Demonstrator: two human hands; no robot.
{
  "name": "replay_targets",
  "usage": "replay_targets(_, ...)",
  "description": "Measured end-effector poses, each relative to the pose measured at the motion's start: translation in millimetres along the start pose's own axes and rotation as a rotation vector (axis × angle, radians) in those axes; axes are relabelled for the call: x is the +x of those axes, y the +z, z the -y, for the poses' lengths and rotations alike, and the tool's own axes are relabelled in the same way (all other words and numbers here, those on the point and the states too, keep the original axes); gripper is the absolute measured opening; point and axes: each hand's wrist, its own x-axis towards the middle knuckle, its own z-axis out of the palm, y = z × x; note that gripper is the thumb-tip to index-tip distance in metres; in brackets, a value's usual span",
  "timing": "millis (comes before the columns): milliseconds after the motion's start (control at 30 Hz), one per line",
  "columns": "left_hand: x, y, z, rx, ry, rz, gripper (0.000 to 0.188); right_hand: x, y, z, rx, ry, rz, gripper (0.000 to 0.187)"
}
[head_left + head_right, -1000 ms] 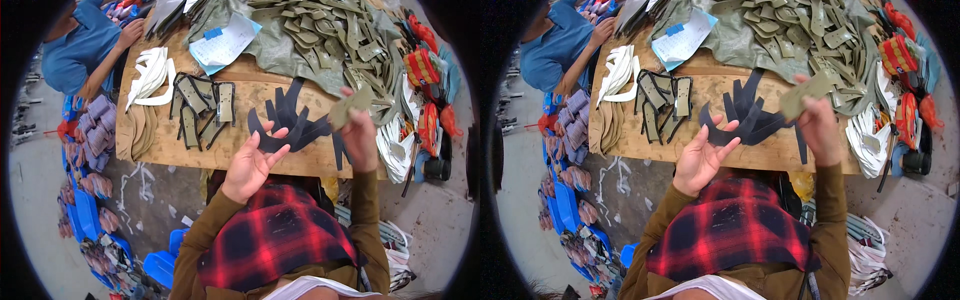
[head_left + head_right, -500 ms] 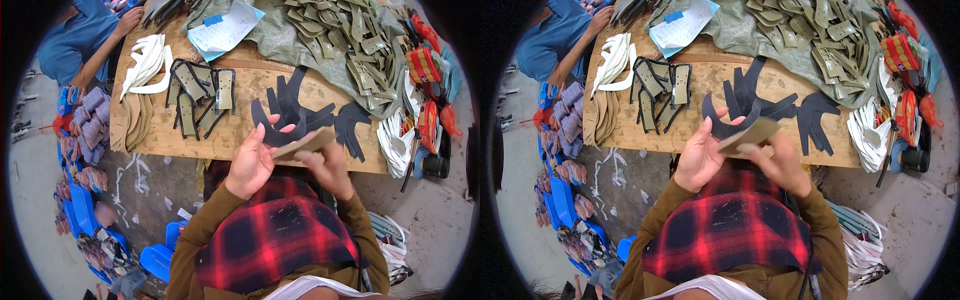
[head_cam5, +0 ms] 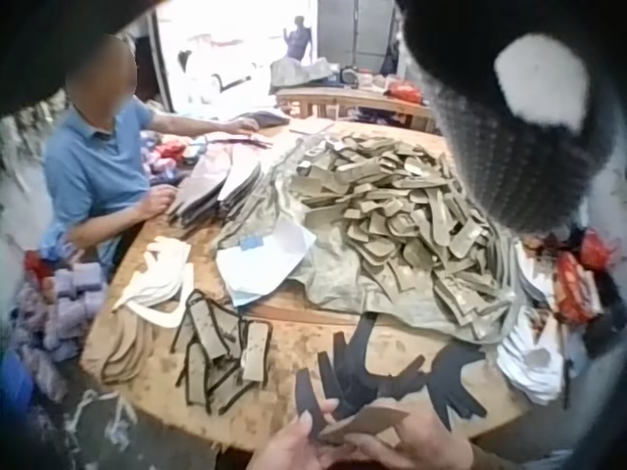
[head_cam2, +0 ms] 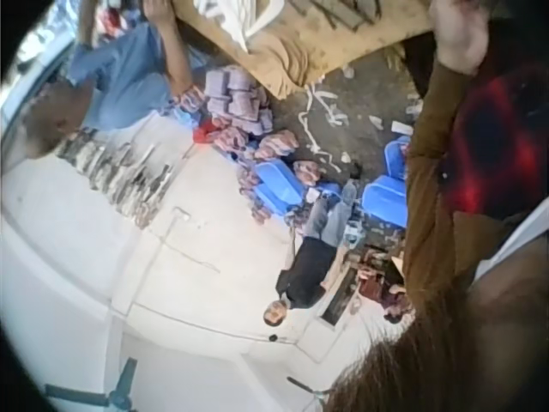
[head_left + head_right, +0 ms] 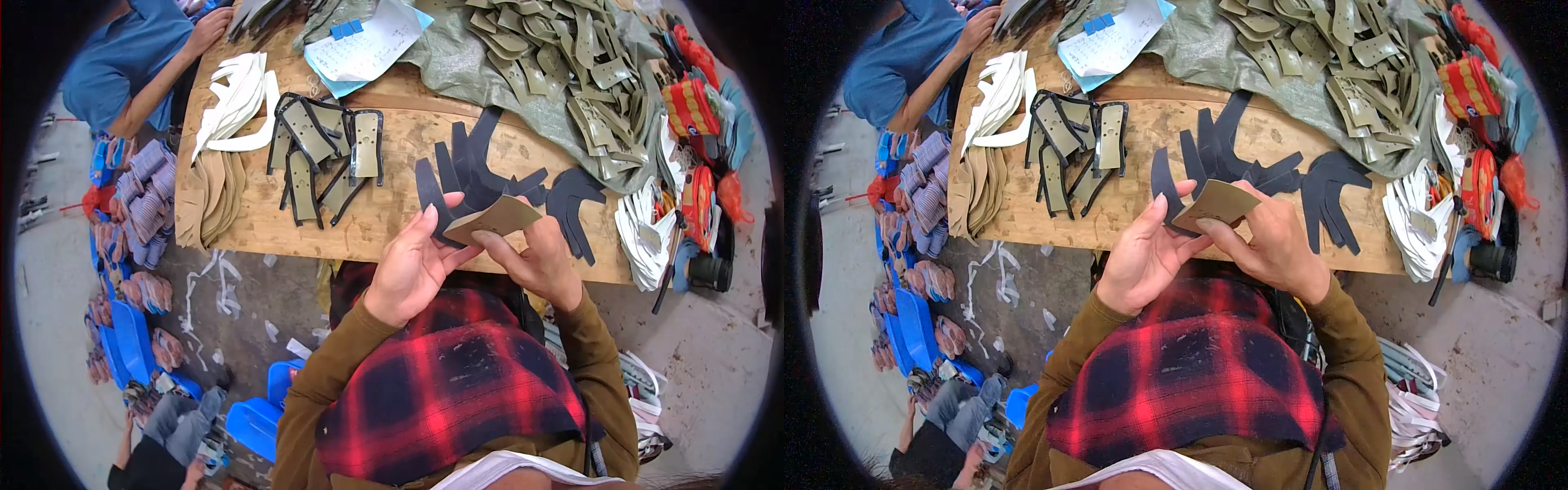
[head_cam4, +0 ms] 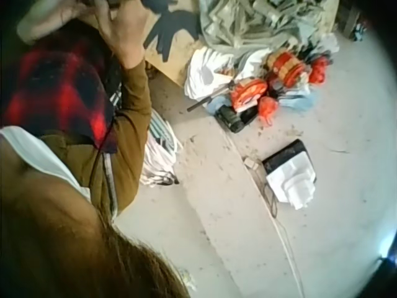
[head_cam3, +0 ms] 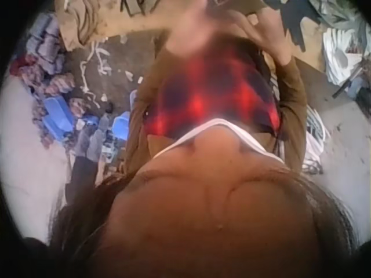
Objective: The person assembles sandal components by hand, fitting a black strap into a beige sole piece. They repeatedly pick up a sole, insert the strap, and place the finished unit on a wooden table. Another person is visible working in the background.
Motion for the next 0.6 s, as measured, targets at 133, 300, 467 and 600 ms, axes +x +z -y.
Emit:
replay_targets(133,1.1,1.4,0.8,0.011,0.003,-0.018,0.043,0.7,-1.6,-1.2,0.011,0.011,0.030,0.023)
replay_targets(300,1.5,0.8,1.6,0.011,0.003,-0.007,0.041,1.3,-2.8,-2.9,-0.007,-0.011,0.046,0.022)
replay_targets(467,0.9,5.0,1.6,0.022,0.001,-0.029,0.040,0.8,-1.6,-1.8,-0.009,-0.019,0.030,0.023)
replay_targets(600,0.4,7.3,1.6,0.053,0.013,-0.028,0.041,-1.5,0.5,-2.5,-0.010,-0.010,0.010,0.023)
